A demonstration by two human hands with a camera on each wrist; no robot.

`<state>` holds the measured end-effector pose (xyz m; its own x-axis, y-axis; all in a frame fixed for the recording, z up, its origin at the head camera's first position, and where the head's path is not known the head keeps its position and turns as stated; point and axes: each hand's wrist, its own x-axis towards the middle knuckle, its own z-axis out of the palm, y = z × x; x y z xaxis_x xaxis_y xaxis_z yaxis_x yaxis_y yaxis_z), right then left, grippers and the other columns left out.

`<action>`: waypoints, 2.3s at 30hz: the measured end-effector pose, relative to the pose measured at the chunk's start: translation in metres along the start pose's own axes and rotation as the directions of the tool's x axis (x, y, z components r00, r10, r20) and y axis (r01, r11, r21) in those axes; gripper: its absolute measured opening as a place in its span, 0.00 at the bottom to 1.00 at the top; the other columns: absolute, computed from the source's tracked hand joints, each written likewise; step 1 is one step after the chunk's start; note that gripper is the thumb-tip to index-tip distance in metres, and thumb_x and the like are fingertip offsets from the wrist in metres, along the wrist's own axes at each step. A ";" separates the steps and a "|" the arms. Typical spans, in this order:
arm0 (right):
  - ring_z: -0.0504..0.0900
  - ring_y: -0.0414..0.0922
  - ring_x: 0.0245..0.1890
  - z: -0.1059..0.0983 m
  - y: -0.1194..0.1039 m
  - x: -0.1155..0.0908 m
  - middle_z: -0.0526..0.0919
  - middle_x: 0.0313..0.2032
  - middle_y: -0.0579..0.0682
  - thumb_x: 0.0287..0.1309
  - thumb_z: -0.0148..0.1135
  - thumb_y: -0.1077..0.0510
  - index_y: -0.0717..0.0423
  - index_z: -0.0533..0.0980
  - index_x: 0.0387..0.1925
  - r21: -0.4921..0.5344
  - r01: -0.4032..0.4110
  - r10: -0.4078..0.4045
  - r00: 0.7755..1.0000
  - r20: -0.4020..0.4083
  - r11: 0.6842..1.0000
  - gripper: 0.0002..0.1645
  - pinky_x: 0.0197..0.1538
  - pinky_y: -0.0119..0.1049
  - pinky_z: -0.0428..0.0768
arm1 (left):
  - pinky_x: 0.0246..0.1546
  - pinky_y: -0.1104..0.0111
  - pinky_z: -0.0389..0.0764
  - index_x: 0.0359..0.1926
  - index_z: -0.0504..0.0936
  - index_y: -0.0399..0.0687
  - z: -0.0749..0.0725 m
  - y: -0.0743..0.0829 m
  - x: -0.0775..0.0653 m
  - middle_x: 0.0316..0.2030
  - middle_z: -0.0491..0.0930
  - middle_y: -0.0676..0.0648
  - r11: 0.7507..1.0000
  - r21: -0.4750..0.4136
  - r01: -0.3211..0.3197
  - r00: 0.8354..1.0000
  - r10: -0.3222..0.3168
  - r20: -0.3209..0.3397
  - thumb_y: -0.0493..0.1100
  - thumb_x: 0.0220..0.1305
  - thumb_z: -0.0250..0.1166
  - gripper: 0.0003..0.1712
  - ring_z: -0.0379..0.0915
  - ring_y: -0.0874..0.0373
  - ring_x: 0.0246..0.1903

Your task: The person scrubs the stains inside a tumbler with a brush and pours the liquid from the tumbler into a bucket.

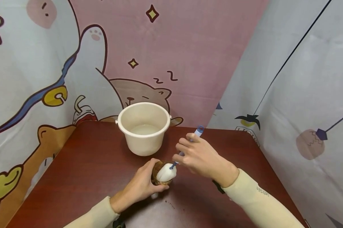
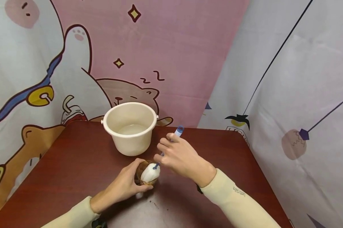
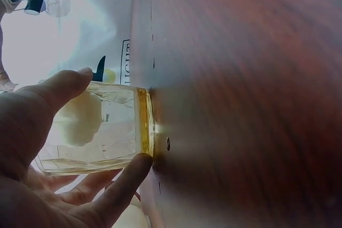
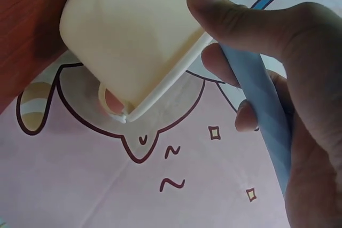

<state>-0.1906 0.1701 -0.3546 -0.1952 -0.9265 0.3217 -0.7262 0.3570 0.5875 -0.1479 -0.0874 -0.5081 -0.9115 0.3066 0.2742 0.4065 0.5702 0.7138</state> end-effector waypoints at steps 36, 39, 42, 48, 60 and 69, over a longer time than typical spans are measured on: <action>0.80 0.49 0.42 0.003 -0.019 0.001 0.84 0.34 0.44 0.67 0.63 0.63 0.37 0.84 0.38 -0.065 -0.043 0.035 0.992 -0.125 0.997 0.14 0.61 0.44 0.78 | 0.51 0.65 0.89 0.64 0.80 0.55 -0.001 0.000 0.003 0.54 0.88 0.53 1.000 0.014 -0.016 1.000 0.016 -0.003 0.53 0.52 0.97 0.44 0.87 0.59 0.51; 0.81 0.48 0.42 0.004 -0.020 0.001 0.85 0.35 0.45 0.67 0.63 0.62 0.37 0.84 0.38 -0.092 -0.040 0.028 0.991 -0.128 0.995 0.13 0.61 0.43 0.78 | 0.50 0.65 0.89 0.64 0.80 0.55 0.000 -0.001 0.002 0.54 0.89 0.52 1.000 0.015 -0.021 1.000 0.021 0.002 0.54 0.53 0.96 0.44 0.88 0.59 0.51; 0.81 0.49 0.42 0.006 -0.020 0.002 0.85 0.35 0.45 0.68 0.63 0.62 0.38 0.84 0.38 -0.112 -0.033 0.018 0.991 -0.135 0.993 0.13 0.61 0.43 0.77 | 0.49 0.65 0.89 0.64 0.80 0.54 0.000 -0.001 0.002 0.54 0.89 0.51 1.000 0.011 -0.023 1.000 0.023 -0.006 0.54 0.52 0.96 0.44 0.88 0.58 0.50; 0.80 0.49 0.42 0.006 -0.021 0.007 0.85 0.35 0.45 0.76 0.61 0.63 0.42 0.85 0.36 -0.138 -0.023 0.004 0.990 -0.139 0.990 0.14 0.61 0.43 0.78 | 0.48 0.64 0.89 0.63 0.80 0.55 -0.001 0.000 0.002 0.53 0.88 0.51 1.000 0.006 -0.020 1.000 0.020 -0.006 0.54 0.51 0.97 0.44 0.87 0.59 0.49; 0.81 0.49 0.42 0.006 -0.021 0.016 0.85 0.36 0.44 0.73 0.64 0.64 0.42 0.85 0.32 -0.158 -0.022 0.005 0.994 -0.107 0.987 0.15 0.61 0.42 0.78 | 0.48 0.66 0.87 0.63 0.80 0.57 -0.002 0.000 0.003 0.50 0.87 0.54 1.000 0.003 -0.016 1.000 0.016 -0.010 0.54 0.51 0.97 0.44 0.85 0.62 0.47; 0.79 0.48 0.41 0.006 -0.021 0.018 0.84 0.34 0.44 0.70 0.72 0.61 0.43 0.85 0.30 -0.171 -0.015 -0.002 0.995 -0.103 0.985 0.12 0.60 0.42 0.77 | 0.47 0.66 0.88 0.63 0.81 0.57 -0.002 -0.001 0.003 0.51 0.88 0.53 1.000 0.004 -0.013 1.000 0.013 -0.008 0.54 0.51 0.97 0.44 0.85 0.62 0.47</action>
<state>-0.1827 0.1450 -0.3661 -0.1248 -0.9102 0.3950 -0.5997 0.3864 0.7008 -0.1510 -0.0886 -0.5068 -0.9065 0.3078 0.2890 0.4188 0.5694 0.7074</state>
